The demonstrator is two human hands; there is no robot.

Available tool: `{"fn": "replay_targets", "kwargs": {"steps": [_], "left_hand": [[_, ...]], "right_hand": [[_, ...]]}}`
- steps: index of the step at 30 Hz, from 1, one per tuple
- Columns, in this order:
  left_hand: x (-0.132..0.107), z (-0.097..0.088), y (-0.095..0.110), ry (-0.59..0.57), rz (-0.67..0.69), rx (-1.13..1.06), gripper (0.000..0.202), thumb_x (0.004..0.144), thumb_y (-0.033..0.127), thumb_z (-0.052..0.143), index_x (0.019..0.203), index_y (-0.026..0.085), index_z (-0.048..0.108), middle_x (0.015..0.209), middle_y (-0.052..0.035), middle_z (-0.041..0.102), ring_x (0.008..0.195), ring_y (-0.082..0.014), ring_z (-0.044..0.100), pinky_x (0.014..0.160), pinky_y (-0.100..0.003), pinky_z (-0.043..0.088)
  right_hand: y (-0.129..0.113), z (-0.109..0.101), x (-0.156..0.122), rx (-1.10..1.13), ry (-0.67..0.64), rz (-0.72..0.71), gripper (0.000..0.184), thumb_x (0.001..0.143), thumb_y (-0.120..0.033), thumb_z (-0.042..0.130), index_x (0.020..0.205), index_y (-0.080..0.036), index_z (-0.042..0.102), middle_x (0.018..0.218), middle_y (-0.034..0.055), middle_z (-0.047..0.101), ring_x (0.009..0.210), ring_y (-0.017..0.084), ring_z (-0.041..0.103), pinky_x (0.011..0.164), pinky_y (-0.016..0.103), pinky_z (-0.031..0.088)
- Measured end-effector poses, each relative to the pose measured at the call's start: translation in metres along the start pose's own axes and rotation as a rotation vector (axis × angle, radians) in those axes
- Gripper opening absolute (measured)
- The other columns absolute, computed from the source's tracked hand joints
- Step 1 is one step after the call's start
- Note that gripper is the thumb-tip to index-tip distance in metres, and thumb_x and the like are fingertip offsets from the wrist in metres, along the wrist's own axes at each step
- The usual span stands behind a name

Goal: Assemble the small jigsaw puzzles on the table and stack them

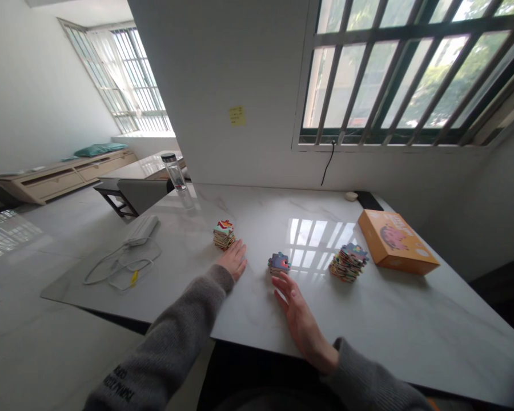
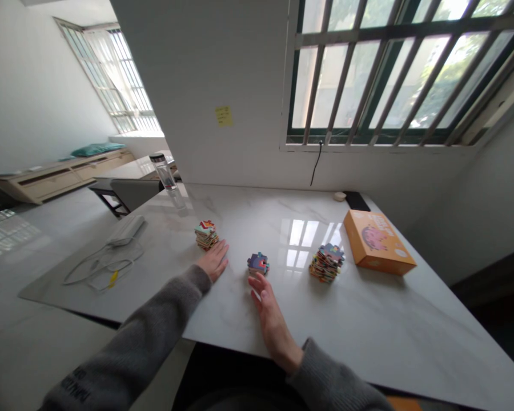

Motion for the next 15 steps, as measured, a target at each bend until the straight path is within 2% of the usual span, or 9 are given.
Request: {"fn": "replay_targets", "kwargs": {"steps": [5,7,10,13,15], "left_hand": [[0.01,-0.006,-0.024,0.033,-0.042,-0.058,0.052,0.091,0.031,0.047,0.138,0.011,0.052,0.151,-0.0238,0.045,0.143,-0.034,0.04,0.114,-0.057,0.037],[0.011,-0.011,-0.026,0.052,-0.061,-0.074,0.05,0.089,0.031,0.048,0.135,0.011,0.054,0.148,-0.0228,0.048,0.142,-0.034,0.042,0.114,-0.056,0.037],[0.004,-0.022,-0.017,0.091,-0.063,-0.111,0.045,0.087,0.03,0.051,0.128,0.015,0.06,0.142,-0.0184,0.055,0.136,-0.0328,0.047,0.114,-0.054,0.038],[-0.011,-0.043,-0.007,0.168,-0.057,-0.183,0.034,0.087,0.03,0.052,0.116,0.018,0.066,0.122,-0.0133,0.065,0.118,-0.0292,0.057,0.108,-0.049,0.045],[-0.022,-0.068,-0.013,0.341,-0.113,-0.271,0.028,0.089,0.03,0.051,0.108,0.02,0.067,0.108,-0.0106,0.067,0.107,-0.0267,0.06,0.102,-0.045,0.048]], "right_hand": [[-0.002,0.002,-0.001,-0.02,-0.005,0.009,0.049,0.093,-0.06,0.054,0.134,-0.034,0.058,0.142,0.004,0.058,0.142,0.026,0.041,0.123,0.05,0.022],[-0.001,0.001,-0.001,-0.024,0.005,0.019,0.049,0.092,-0.061,0.055,0.133,-0.034,0.059,0.142,0.0041,0.058,0.141,0.026,0.042,0.123,0.05,0.023],[-0.002,0.0,-0.002,-0.049,0.005,0.024,0.049,0.09,-0.062,0.058,0.131,-0.034,0.062,0.142,0.0042,0.059,0.141,0.027,0.043,0.123,0.051,0.024],[-0.006,0.006,-0.006,-0.128,-0.029,0.026,0.049,0.091,-0.061,0.058,0.131,-0.034,0.062,0.143,0.0044,0.058,0.14,0.028,0.044,0.123,0.051,0.024],[-0.007,0.016,-0.008,-0.198,-0.063,0.04,0.048,0.093,-0.059,0.056,0.133,-0.033,0.061,0.144,0.0042,0.056,0.139,0.027,0.045,0.123,0.049,0.024]]}}
Point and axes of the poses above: each hand's wrist, its own x-axis towards the middle knuckle, its own z-axis out of the palm, y = z × x, the point moved 9 cm from there along x, towards the middle knuckle
